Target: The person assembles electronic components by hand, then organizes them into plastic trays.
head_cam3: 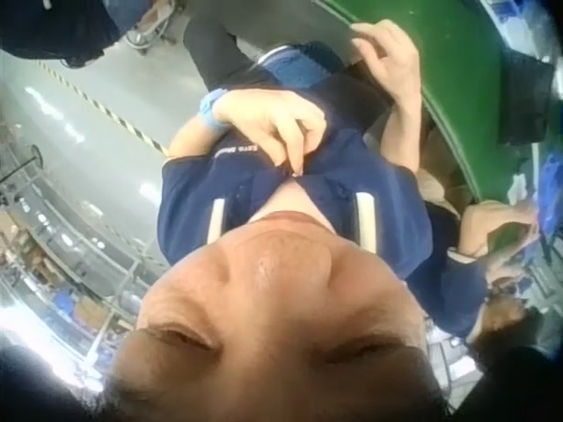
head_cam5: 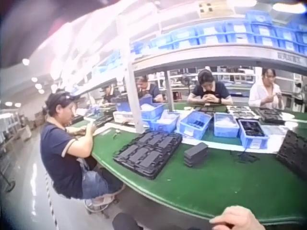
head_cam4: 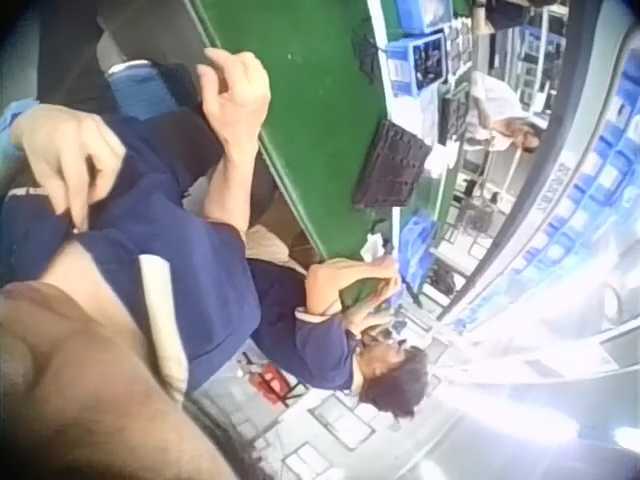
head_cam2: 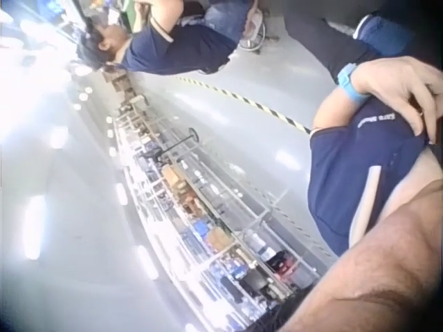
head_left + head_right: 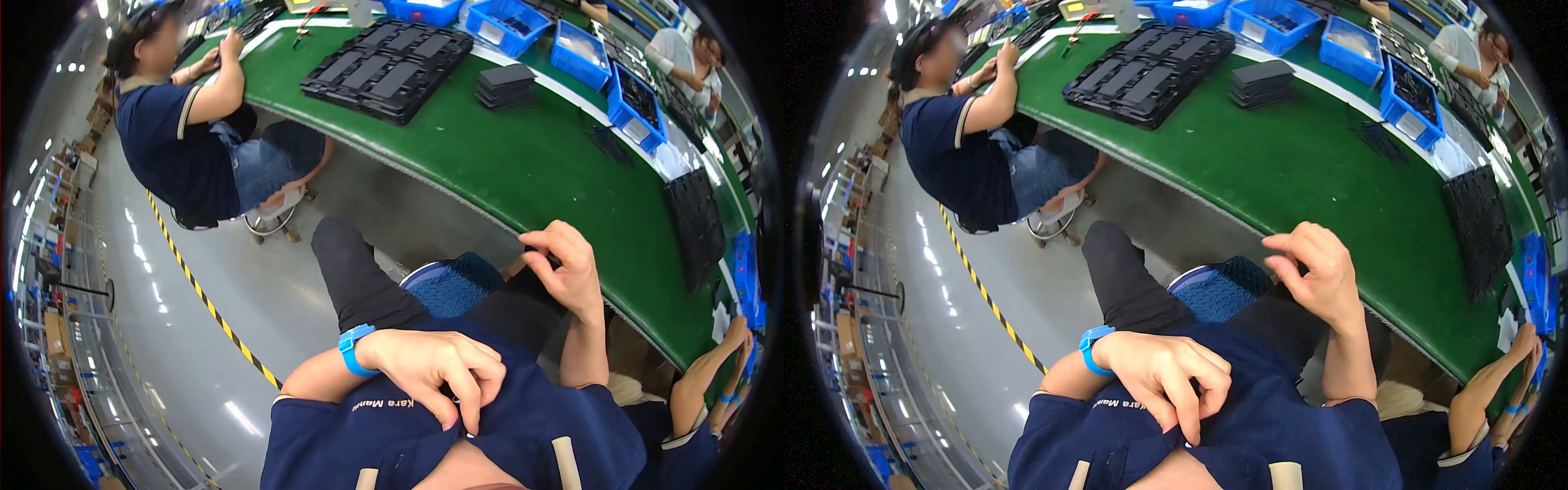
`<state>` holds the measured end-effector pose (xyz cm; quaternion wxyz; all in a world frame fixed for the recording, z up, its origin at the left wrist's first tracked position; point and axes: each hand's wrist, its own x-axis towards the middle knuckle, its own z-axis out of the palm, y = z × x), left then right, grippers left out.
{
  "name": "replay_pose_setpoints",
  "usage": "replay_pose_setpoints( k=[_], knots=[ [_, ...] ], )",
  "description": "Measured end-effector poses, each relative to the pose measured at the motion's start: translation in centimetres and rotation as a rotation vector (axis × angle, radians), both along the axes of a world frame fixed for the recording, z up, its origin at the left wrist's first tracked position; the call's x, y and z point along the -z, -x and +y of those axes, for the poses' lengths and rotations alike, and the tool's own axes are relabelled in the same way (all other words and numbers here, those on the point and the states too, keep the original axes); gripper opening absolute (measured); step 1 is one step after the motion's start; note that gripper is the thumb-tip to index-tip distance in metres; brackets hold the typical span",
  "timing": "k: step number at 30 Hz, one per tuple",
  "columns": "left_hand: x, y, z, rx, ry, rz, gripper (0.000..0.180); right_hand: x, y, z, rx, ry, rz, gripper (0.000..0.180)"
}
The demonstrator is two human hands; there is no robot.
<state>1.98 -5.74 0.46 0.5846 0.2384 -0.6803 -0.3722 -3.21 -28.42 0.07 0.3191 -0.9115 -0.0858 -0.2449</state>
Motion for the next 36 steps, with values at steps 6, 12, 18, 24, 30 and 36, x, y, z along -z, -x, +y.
replay_pose_setpoints(
  k=[6,12,18,24,30,36],
  knots=[
    [-2.3,-1.4,-4.4,0.033,-0.034,-0.063,0.028,-4.0,4.2,-6.1,-0.492,-0.263,0.337,0.034],
    [-4.6,-2.7,-10.5,0.159,-0.083,-0.098,0.031,-7.2,6.8,-12.1,-0.487,-0.229,0.512,0.032],
    [-6.6,-4.8,-16.1,0.424,-0.333,-0.259,0.023,-6.3,7.4,-14.7,-0.481,-0.334,0.738,0.029],
    [-6.5,-6.6,-22.4,0.737,-0.528,-0.391,0.021,-3.1,5.5,-16.0,-0.457,-0.706,0.942,0.032],
    [-2.1,-8.7,-25.8,0.931,-0.583,-0.282,0.027,-1.8,5.0,-17.2,-0.528,-0.932,0.984,0.038],
    [-0.9,-10.5,-25.9,0.867,-0.522,-0.146,0.029,-1.6,4.5,-18.0,-0.596,-1.044,1.014,0.042]
  ],
)
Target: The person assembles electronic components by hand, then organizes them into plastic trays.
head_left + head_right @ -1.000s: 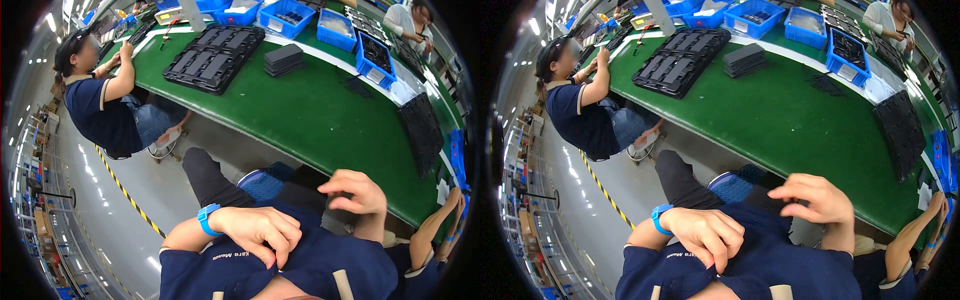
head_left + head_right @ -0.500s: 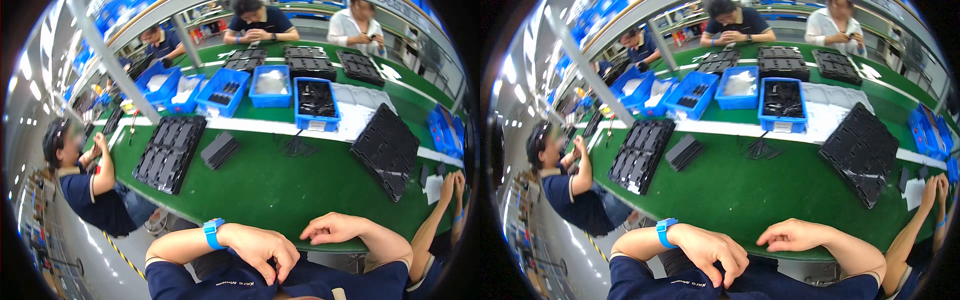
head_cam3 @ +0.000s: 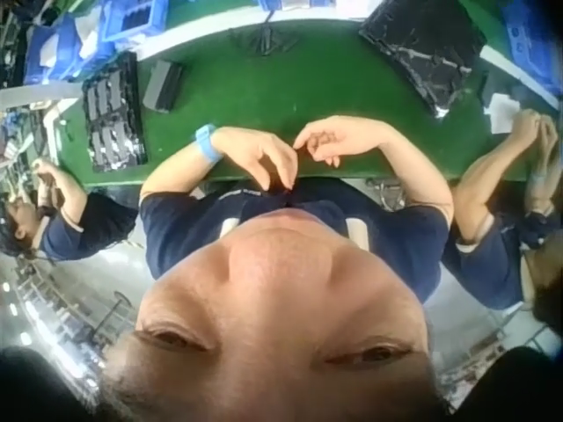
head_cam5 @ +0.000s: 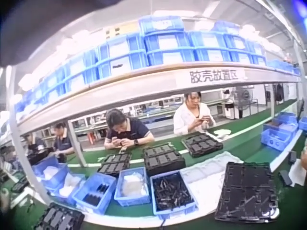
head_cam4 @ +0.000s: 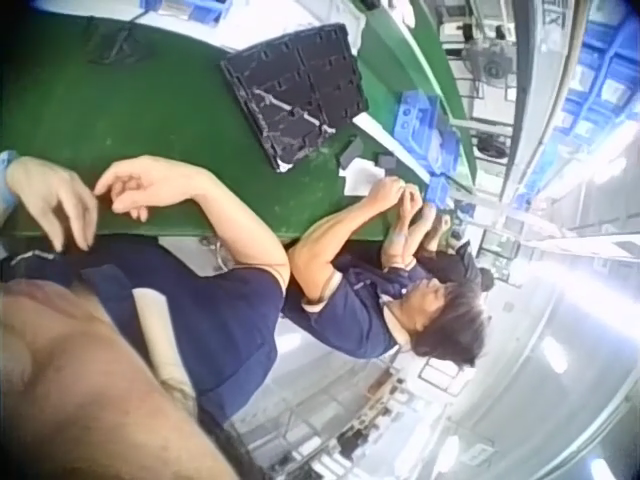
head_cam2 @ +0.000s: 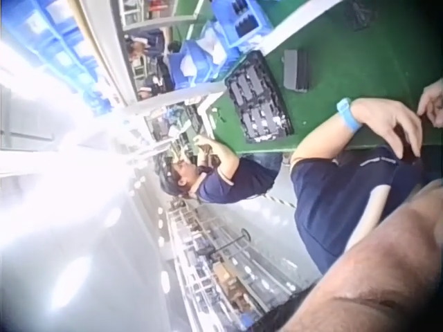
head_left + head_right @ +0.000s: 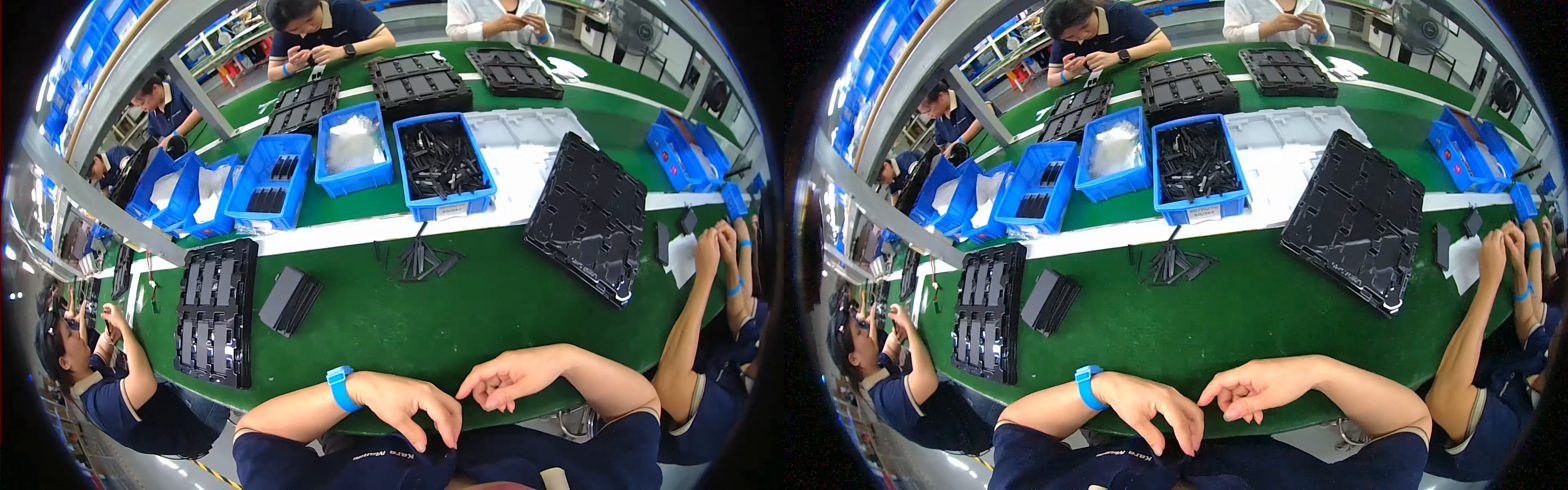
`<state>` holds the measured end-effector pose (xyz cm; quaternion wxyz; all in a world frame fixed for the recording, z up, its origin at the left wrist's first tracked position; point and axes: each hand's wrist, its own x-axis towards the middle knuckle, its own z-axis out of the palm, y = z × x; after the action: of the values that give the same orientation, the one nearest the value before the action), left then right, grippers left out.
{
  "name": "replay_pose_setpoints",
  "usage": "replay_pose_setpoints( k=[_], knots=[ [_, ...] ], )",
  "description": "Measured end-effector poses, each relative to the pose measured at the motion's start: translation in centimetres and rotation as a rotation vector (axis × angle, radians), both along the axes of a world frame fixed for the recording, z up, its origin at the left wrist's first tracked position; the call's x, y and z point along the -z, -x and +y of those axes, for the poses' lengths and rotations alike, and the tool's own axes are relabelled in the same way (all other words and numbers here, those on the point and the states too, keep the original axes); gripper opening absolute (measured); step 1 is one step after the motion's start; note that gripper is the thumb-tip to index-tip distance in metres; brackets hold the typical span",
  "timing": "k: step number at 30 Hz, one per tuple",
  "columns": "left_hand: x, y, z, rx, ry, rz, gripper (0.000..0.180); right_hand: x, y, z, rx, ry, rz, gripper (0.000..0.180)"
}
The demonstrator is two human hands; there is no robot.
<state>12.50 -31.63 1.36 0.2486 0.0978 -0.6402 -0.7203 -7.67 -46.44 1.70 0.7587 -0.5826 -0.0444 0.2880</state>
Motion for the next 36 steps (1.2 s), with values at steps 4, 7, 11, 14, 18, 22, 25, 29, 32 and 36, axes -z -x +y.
replay_pose_setpoints(
  k=[4,7,11,14,18,22,25,29,32,36],
  knots=[
    [0.9,-0.6,0.2,0.02,-0.065,0.007,0.027,-0.3,-0.4,0.0,-0.004,-0.037,0.019,0.043],
    [0.9,-0.7,0.4,0.01,-0.039,0.034,0.024,0.1,-0.3,-0.1,-0.019,-0.075,0.006,0.046],
    [0.8,0.0,0.8,0.004,-0.044,0.018,0.026,0.8,0.9,-0.6,0.03,-0.232,-0.027,0.053],
    [0.7,0.3,1.3,-0.006,-0.054,-0.02,0.029,0.7,1.2,-0.9,0.06,-0.262,-0.06,0.053],
    [0.7,0.2,1.4,-0.038,-0.042,-0.086,0.026,0.6,1.0,-0.7,0.176,-0.209,-0.031,0.051],
    [0.5,0.8,1.4,-0.106,-0.045,-0.197,0.024,-0.6,0.9,-0.2,0.662,0.222,-0.145,0.018],
    [-0.2,1.0,1.5,-0.207,0.046,-0.283,0.024,0.7,-0.1,-0.5,1.238,0.666,-0.234,0.021],
    [0.2,1.0,1.8,-0.313,0.149,-0.304,0.026,3.2,-0.4,-2.4,1.388,0.849,-0.386,0.047],
    [0.3,1.3,1.5,-0.336,0.218,-0.347,0.029,3.8,0.1,-2.5,1.374,1.227,-0.397,0.049],
    [0.0,1.3,1.7,-0.352,0.152,-0.343,0.028,3.7,-0.7,-1.1,1.268,1.71,-0.444,0.037]
  ],
)
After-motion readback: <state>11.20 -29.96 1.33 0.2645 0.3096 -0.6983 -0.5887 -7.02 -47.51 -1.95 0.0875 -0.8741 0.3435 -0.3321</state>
